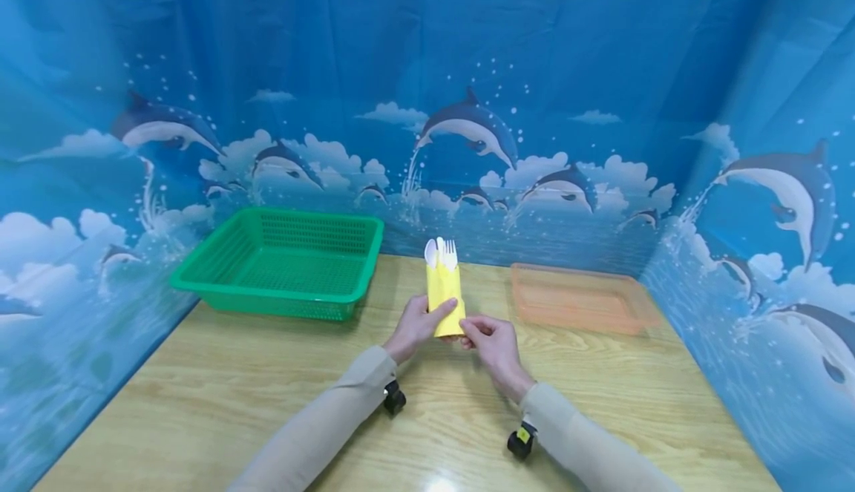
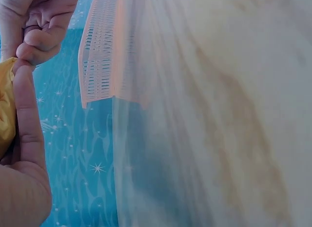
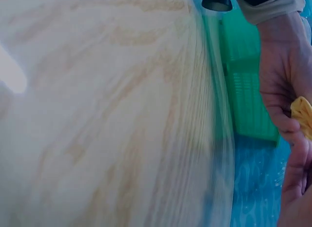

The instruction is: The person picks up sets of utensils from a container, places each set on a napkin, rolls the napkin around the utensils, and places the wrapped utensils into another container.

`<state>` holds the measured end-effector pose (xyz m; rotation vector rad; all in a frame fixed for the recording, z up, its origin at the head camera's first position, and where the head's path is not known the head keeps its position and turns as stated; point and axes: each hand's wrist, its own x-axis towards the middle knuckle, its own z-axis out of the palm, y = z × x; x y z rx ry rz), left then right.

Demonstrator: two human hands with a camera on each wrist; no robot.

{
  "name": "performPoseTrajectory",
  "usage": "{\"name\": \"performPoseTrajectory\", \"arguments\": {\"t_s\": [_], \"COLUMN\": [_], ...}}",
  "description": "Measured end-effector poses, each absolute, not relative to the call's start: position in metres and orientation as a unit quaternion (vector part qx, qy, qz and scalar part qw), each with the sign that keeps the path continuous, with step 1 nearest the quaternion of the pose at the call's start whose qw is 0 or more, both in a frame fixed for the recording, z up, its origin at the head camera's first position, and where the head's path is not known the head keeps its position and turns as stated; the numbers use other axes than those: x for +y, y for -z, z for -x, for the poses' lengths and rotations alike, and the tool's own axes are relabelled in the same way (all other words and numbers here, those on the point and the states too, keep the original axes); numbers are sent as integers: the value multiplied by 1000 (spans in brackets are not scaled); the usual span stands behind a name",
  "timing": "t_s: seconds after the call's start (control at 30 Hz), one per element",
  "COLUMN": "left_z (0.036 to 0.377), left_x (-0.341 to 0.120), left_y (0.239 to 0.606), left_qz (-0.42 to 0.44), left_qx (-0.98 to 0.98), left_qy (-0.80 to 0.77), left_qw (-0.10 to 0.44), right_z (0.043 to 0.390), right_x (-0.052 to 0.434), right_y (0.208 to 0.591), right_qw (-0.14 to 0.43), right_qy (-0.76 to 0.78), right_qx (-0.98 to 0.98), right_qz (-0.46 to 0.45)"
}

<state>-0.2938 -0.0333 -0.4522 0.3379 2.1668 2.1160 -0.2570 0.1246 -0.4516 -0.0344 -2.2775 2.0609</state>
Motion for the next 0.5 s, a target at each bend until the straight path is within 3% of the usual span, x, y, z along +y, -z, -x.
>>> {"name": "performPoseTrajectory", "arguments": {"t_s": [0.5], "left_z": [291], "left_x": [-28], "left_y": [452], "left_qz": [-117], "left_qx": [736], "left_qy": [-665], "left_qw": [41], "right_z": [268], "right_x": [134], "right_y": [432], "right_qw": [-87], "right_qy": [-637], "right_qx": [-766], "right_qz": [-7]}}
